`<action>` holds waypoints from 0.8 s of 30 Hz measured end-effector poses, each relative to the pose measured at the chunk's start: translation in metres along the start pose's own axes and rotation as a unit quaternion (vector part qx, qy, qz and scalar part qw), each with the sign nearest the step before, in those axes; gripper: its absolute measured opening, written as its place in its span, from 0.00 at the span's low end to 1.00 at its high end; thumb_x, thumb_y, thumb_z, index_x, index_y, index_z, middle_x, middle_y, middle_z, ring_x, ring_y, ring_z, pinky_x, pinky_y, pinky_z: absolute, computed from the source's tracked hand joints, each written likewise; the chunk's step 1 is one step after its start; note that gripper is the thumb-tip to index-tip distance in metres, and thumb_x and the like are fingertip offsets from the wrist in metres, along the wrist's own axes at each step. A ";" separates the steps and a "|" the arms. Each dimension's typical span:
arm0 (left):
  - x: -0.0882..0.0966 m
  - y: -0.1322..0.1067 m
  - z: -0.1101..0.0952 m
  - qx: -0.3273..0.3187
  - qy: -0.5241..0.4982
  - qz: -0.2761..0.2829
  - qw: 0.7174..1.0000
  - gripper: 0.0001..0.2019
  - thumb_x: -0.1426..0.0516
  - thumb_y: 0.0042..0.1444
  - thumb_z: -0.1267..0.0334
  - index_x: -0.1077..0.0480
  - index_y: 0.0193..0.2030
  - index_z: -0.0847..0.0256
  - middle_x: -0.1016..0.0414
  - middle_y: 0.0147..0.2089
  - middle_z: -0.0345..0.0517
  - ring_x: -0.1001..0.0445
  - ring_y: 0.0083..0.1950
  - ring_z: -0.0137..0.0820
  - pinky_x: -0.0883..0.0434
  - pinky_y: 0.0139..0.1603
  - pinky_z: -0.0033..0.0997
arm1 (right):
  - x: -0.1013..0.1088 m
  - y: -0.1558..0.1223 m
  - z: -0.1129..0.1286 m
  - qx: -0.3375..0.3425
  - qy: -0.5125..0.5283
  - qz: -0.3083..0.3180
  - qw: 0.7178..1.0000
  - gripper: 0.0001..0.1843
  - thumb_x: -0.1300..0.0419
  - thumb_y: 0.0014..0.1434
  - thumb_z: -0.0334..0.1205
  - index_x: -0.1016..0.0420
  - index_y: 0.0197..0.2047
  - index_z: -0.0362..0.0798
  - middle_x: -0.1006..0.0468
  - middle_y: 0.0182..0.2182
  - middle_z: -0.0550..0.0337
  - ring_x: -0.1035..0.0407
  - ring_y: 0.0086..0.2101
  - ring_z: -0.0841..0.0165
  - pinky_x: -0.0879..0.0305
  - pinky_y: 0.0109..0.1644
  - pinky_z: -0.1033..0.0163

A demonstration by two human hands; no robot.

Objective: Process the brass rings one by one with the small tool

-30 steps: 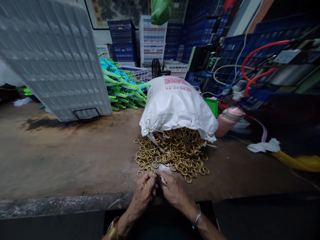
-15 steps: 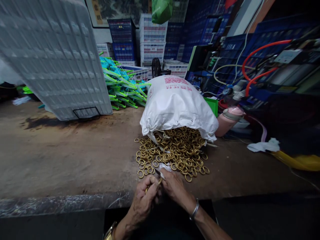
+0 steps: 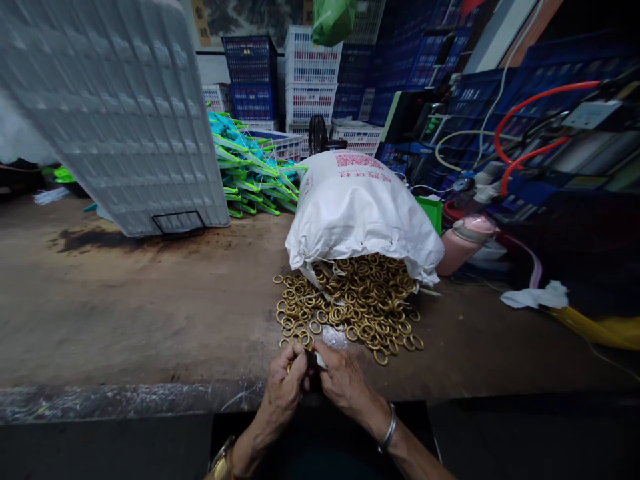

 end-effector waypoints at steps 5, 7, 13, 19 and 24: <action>0.001 0.001 -0.001 -0.045 0.010 0.011 0.999 0.16 0.47 0.53 0.50 0.41 0.26 0.60 0.42 0.19 0.33 0.44 0.20 0.21 0.45 0.21 0.20 | -0.003 -0.001 0.000 -0.006 -0.015 0.033 0.999 0.18 0.54 0.46 0.25 0.35 0.39 0.48 0.25 0.30 0.59 0.33 0.30 0.70 0.49 0.32 0.69; 0.001 0.000 0.001 -0.037 0.007 0.012 0.999 0.16 0.47 0.52 0.49 0.41 0.26 0.61 0.41 0.19 0.33 0.44 0.19 0.20 0.45 0.20 0.20 | -0.005 -0.001 0.001 -0.009 -0.020 0.053 0.998 0.19 0.53 0.45 0.25 0.35 0.40 0.48 0.24 0.30 0.59 0.33 0.30 0.70 0.49 0.32 0.68; 0.002 -0.009 0.011 0.051 -0.043 0.019 0.998 0.17 0.47 0.52 0.48 0.40 0.29 0.61 0.38 0.22 0.34 0.45 0.16 0.17 0.49 0.15 0.17 | -0.001 0.005 -0.005 -0.053 -0.097 0.054 0.992 0.18 0.52 0.47 0.26 0.34 0.42 0.46 0.24 0.31 0.56 0.32 0.31 0.68 0.53 0.30 0.66; -0.008 -0.017 0.003 0.069 -0.149 0.067 0.984 0.14 0.47 0.54 0.52 0.39 0.29 0.62 0.36 0.24 0.36 0.42 0.17 0.17 0.48 0.14 0.16 | 0.012 0.016 -0.026 -0.098 -0.128 -0.021 0.987 0.12 0.53 0.53 0.26 0.35 0.39 0.46 0.24 0.31 0.56 0.32 0.30 0.69 0.52 0.30 0.66; -0.006 -0.012 0.001 0.075 -0.223 0.064 0.970 0.13 0.47 0.54 0.54 0.38 0.30 0.63 0.33 0.29 0.40 0.42 0.19 0.17 0.48 0.15 0.17 | 0.016 0.027 -0.022 -0.093 -0.116 -0.067 0.987 0.12 0.51 0.56 0.30 0.37 0.44 0.48 0.24 0.35 0.57 0.31 0.33 0.68 0.51 0.32 0.66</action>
Point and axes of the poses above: each hand's wrist, its own y-axis towards the middle knuckle, its own x-axis out of the back of the hand, z = x × y, the point moved 9 cm from there along y, towards the middle knuckle
